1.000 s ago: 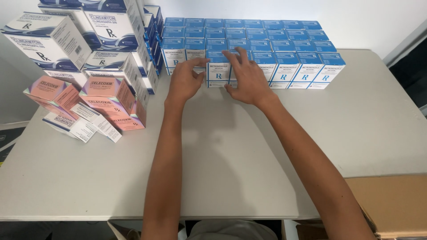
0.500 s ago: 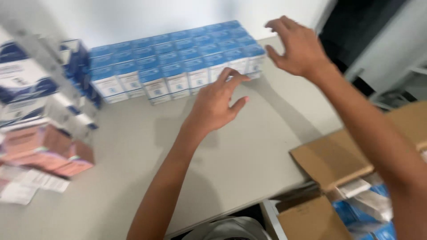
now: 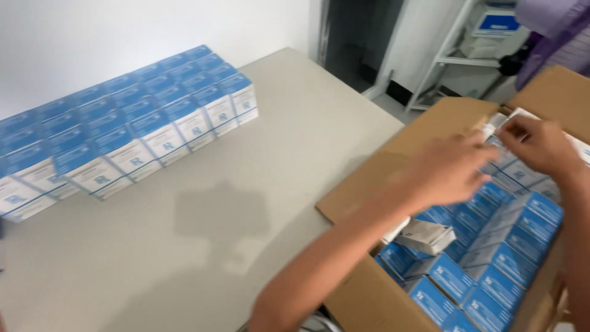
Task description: The person unpacks small blue and white boxes from a large cardboard carton and arranges them on a table. They repeatedly open the boxes to remove a clear plastic bottle, inspect it, and place it back inside before closing the box and stacking it with others.
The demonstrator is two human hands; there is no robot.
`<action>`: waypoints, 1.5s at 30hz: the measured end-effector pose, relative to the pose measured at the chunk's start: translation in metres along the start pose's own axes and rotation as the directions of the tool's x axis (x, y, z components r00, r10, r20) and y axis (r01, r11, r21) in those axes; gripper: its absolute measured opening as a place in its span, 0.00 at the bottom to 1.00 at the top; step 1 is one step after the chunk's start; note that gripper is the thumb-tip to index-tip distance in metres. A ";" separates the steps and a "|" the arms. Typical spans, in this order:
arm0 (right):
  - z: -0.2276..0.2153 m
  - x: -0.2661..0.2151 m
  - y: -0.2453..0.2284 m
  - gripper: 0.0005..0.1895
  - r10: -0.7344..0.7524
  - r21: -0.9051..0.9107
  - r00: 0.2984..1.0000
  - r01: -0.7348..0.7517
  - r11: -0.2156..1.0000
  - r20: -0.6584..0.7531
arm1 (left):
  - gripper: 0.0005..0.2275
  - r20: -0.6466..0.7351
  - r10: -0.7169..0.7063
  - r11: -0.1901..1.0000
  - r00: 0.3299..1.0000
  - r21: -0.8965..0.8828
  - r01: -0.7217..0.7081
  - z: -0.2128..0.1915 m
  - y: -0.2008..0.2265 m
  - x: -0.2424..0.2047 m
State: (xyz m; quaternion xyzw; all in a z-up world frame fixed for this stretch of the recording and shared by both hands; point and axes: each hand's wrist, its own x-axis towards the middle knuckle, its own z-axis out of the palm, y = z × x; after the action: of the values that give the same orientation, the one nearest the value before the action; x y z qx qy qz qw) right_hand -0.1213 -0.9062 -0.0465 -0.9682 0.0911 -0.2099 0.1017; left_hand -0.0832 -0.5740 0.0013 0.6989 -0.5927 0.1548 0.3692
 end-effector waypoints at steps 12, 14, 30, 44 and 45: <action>0.104 -0.024 0.083 0.29 0.277 -0.129 0.686 -0.261 0.957 0.673 | 0.34 0.596 -0.419 0.772 0.685 -0.162 0.614 0.240 0.000 -0.009; 0.125 -0.026 0.095 0.33 0.251 -0.081 0.694 -0.268 0.960 0.675 | 0.31 0.733 -0.364 0.829 0.575 -0.027 0.559 0.251 -0.007 -0.015; 0.142 -0.029 0.034 0.52 0.315 -0.285 0.620 -0.151 0.947 0.718 | 0.35 0.728 -0.488 0.872 0.481 0.375 0.316 0.226 -0.006 -0.021; 0.064 -0.009 0.004 0.48 0.186 -0.032 0.832 -0.199 0.980 0.523 | 0.54 0.585 -0.611 0.755 0.533 0.227 0.615 0.190 -0.001 -0.005; 0.046 -0.011 -0.006 0.46 0.180 -0.050 0.866 -0.178 0.983 0.467 | 0.57 0.588 -0.612 0.719 0.529 0.134 0.682 0.177 0.005 -0.004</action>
State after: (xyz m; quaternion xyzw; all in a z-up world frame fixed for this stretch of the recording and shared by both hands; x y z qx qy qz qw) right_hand -0.1114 -0.8904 -0.0900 -0.9777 0.1537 0.0410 0.1371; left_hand -0.1285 -0.6955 -0.1197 0.8572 -0.3824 -0.2540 0.2333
